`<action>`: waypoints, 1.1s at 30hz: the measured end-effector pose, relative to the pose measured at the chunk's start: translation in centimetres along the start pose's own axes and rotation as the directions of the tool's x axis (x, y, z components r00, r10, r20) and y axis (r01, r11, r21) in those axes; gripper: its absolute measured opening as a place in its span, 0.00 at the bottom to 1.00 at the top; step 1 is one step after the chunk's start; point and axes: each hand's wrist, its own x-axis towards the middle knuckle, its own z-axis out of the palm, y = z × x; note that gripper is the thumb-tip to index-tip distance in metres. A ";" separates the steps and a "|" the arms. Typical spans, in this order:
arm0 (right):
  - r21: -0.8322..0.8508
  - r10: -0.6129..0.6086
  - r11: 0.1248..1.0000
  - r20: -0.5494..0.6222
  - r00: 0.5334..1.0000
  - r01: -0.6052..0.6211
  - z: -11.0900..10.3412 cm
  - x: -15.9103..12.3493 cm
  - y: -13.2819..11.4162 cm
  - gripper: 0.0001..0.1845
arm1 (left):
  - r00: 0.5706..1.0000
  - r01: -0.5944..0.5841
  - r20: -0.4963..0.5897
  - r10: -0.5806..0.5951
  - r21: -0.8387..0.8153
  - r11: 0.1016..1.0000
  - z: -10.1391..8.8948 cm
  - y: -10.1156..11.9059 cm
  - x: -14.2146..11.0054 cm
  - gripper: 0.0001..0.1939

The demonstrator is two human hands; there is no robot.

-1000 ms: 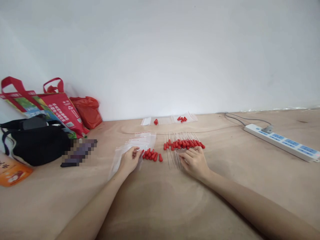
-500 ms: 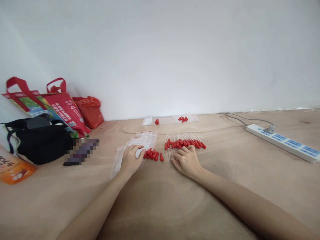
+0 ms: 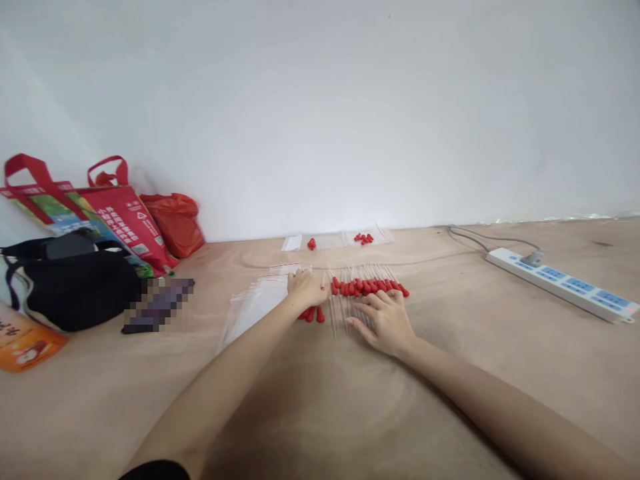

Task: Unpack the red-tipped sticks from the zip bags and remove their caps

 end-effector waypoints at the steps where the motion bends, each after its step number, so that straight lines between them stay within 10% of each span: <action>1: -0.005 0.001 1.000 -0.025 1.000 -0.001 -0.2 -0.4 0.4 0.18 | 1.000 0.019 0.000 -0.019 0.010 1.000 0.4 0.1 0.4 0.12; 13: 0.096 0.074 0.993 -0.130 0.989 -0.062 -0.5 -2.8 2.5 0.10 | 0.980 0.020 -0.201 -0.007 0.062 0.998 -0.6 -0.9 -1.9 0.10; 23: 0.129 -0.195 0.969 -0.116 0.974 0.209 -0.6 -2.0 0.7 0.19 | 0.664 -0.615 -0.586 0.463 -0.076 0.785 2.8 -1.9 -10.1 0.06; 33: 0.184 -0.276 0.936 -0.139 0.951 0.299 -0.2 -2.2 -0.6 0.09 | 0.592 -0.727 -0.567 0.573 -0.068 0.684 3.3 -1.7 -9.9 0.09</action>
